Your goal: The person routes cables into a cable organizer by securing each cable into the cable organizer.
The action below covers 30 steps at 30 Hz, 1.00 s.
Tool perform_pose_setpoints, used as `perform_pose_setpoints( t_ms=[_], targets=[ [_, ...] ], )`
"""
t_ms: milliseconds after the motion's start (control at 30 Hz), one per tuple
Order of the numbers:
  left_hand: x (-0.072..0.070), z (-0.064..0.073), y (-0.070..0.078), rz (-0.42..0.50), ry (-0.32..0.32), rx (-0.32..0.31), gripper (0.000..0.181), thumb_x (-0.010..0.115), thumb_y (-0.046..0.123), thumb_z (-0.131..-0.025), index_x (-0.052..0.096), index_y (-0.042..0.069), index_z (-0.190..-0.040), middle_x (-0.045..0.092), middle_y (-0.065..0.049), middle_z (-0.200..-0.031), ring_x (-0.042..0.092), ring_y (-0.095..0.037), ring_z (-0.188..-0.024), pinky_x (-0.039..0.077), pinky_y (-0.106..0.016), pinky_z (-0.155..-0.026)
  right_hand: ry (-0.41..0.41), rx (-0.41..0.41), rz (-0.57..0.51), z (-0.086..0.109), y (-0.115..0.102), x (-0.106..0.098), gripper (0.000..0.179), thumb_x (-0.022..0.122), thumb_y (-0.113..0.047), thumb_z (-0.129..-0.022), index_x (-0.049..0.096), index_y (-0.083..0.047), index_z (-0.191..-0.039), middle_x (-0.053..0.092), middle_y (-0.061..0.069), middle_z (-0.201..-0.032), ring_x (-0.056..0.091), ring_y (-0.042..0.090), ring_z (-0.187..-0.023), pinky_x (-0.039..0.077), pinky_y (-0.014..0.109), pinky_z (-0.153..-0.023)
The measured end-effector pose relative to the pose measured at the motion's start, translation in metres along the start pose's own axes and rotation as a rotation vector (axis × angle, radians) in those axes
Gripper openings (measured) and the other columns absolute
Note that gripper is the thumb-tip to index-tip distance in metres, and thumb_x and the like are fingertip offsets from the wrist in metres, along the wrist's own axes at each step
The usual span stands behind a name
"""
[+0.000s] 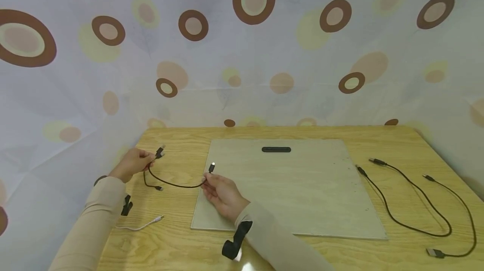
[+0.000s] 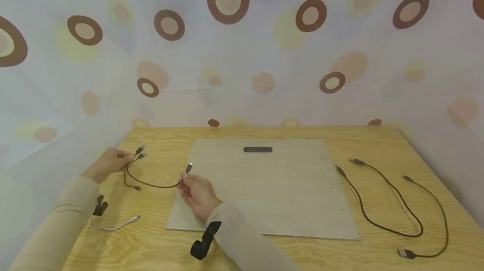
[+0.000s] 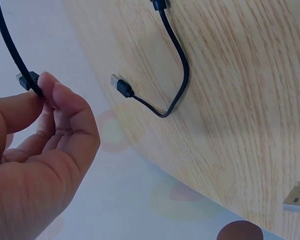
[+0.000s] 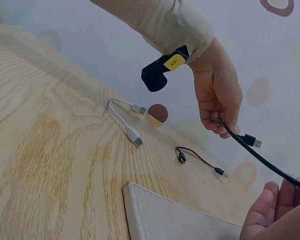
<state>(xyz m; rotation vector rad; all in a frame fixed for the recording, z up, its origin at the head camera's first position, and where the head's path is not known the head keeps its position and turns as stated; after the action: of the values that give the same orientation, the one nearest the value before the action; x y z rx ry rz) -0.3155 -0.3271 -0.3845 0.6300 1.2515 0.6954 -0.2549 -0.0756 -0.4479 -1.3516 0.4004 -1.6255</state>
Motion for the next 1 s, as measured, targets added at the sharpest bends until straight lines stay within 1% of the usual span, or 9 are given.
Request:
perform_pose_setpoints(
  t_ms=[67,133,200,300,367,600,733,833,1000],
  targets=[
    [0.000,-0.001,0.001,0.001,0.001,0.002,0.025,0.041,0.010,-0.103,0.058,-0.008,-0.100,0.060,-0.022,-0.107,0.050,-0.015,-0.079,0.048,-0.030,-0.069,0.010,-0.008,0.016,0.002,-0.002,0.000,0.033,0.051,-0.009,-0.099,0.052,0.008,-0.127,0.061,0.006,-0.100,0.056,0.012,-0.086,0.047,0.021,-0.078],
    [0.000,-0.001,0.003,0.002,0.002,0.003,0.026,0.040,0.011,-0.104,0.058,-0.006,-0.099,0.057,-0.025,-0.113,0.050,-0.015,-0.079,0.048,-0.031,-0.068,0.016,-0.014,0.031,0.005,-0.004,-0.001,0.031,0.053,-0.009,-0.098,0.054,0.007,-0.125,0.062,0.007,-0.100,0.057,0.012,-0.086,0.048,0.021,-0.079],
    [-0.001,-0.002,0.005,0.010,0.003,0.003,0.025,0.040,0.012,-0.104,0.058,-0.004,-0.096,0.058,-0.022,-0.109,0.051,-0.015,-0.078,0.048,-0.031,-0.068,0.020,-0.018,0.047,0.008,-0.007,-0.003,0.030,0.054,-0.010,-0.098,0.055,0.007,-0.123,0.062,0.007,-0.099,0.058,0.012,-0.085,0.048,0.021,-0.079],
    [-0.001,-0.002,0.007,0.009,0.014,0.006,0.025,0.042,0.015,-0.104,0.058,-0.002,-0.095,0.058,-0.010,-0.092,0.050,-0.014,-0.073,0.049,-0.032,-0.068,0.024,-0.025,0.064,0.013,-0.011,-0.007,0.032,0.054,-0.011,-0.098,0.055,0.008,-0.123,0.062,0.006,-0.096,0.058,0.012,-0.084,0.048,0.021,-0.078],
    [-0.001,-0.002,0.009,0.009,0.025,0.012,0.026,0.043,0.018,-0.104,0.058,-0.002,-0.096,0.056,-0.005,-0.086,0.051,-0.014,-0.072,0.049,-0.032,-0.069,0.027,-0.031,0.074,0.016,-0.014,-0.010,0.033,0.054,-0.012,-0.098,0.054,0.009,-0.124,0.062,0.005,-0.094,0.057,0.012,-0.083,0.048,0.021,-0.077],
    [0.006,-0.001,0.009,-0.016,0.077,0.042,0.029,0.047,0.024,-0.102,0.060,0.001,-0.090,0.056,-0.004,-0.077,0.050,-0.015,-0.068,0.047,-0.034,-0.069,0.009,-0.049,0.086,0.022,-0.018,-0.024,0.035,0.053,-0.011,-0.099,0.050,0.011,-0.126,0.062,0.007,-0.099,0.059,0.012,-0.086,0.049,0.021,-0.079],
    [0.011,0.000,0.011,0.016,0.090,0.052,0.031,0.049,0.022,-0.102,0.062,-0.006,-0.100,0.059,-0.003,-0.080,0.056,-0.013,-0.072,0.053,-0.033,-0.073,0.002,-0.054,0.086,0.026,-0.019,-0.030,0.036,0.052,-0.011,-0.099,0.048,0.012,-0.126,0.062,0.008,-0.098,0.059,0.012,-0.086,0.049,0.020,-0.079],
    [0.016,-0.001,0.013,0.036,0.103,0.046,0.036,0.051,0.021,-0.101,0.061,-0.012,-0.112,0.063,-0.005,-0.086,0.060,-0.009,-0.076,0.055,-0.032,-0.077,0.004,-0.055,0.071,0.029,-0.022,-0.034,0.036,0.052,-0.011,-0.099,0.048,0.012,-0.127,0.062,0.006,-0.096,0.058,0.012,-0.085,0.048,0.020,-0.078],
    [0.020,-0.005,0.016,0.054,0.114,0.023,0.041,0.052,0.017,-0.100,0.051,-0.018,-0.123,0.065,-0.024,-0.103,0.063,-0.007,-0.078,0.056,-0.029,-0.078,-0.013,-0.064,0.038,0.033,-0.031,-0.038,0.036,0.053,-0.012,-0.099,0.047,0.012,-0.126,0.061,0.004,-0.092,0.058,0.011,-0.084,0.047,0.019,-0.075]
  ],
)
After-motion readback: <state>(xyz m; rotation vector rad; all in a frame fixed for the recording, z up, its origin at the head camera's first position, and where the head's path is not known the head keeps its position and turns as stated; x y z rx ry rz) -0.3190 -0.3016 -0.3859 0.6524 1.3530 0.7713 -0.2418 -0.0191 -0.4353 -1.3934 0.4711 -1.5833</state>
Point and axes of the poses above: each hand's wrist, its own z-axis away from the middle knuckle, its own x-axis out of the palm, y = z × x, the point moved 5 cm from there along -z, towards the middle knuckle
